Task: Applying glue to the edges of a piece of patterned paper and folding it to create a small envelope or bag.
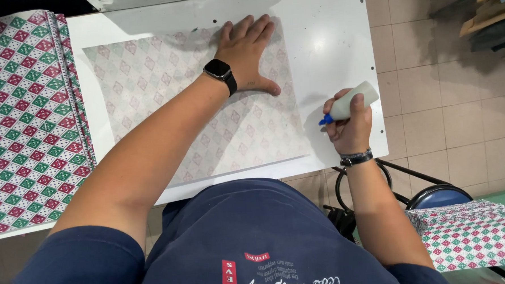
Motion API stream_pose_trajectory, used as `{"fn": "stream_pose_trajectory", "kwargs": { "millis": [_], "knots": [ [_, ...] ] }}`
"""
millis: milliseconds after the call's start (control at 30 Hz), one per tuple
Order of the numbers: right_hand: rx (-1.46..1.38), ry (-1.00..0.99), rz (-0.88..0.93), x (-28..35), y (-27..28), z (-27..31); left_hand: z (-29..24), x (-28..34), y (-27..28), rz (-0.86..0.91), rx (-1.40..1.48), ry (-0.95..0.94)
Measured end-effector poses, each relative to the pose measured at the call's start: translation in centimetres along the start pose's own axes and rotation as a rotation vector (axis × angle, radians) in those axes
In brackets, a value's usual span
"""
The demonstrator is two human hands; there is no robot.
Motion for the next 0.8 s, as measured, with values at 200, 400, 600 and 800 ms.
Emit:
{"fn": "stream_pose_trajectory", "kwargs": {
  "millis": [200,400,600,800],
  "knots": [
    [0.281,0.08,-0.007,-6.2,-5.9,2.7,-0.1,-0.3,-0.2,0.006,0.01,0.005],
    [0.37,0.24,0.073,-13.8,-11.4,3.4,0.1,-0.7,-0.7,-0.064,-0.027,0.0],
    [0.458,0.452,0.262,-17.8,-13.6,2.7,0.3,-1.3,-1.4,-0.189,-0.116,0.003],
    [0.432,0.43,0.257,-17.7,-13.7,2.7,0.2,-1.1,-1.1,-0.156,-0.087,0.011]
  ]
}}
Point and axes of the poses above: each hand's wrist, its own x-axis away from the middle knuckle, its own y-axis out of the back of the hand, z = x × y, the point moved 3 cm from there along -x, towards the middle knuckle, and after that the axes turned 2 degrees about -x, right-handed, at the moved point
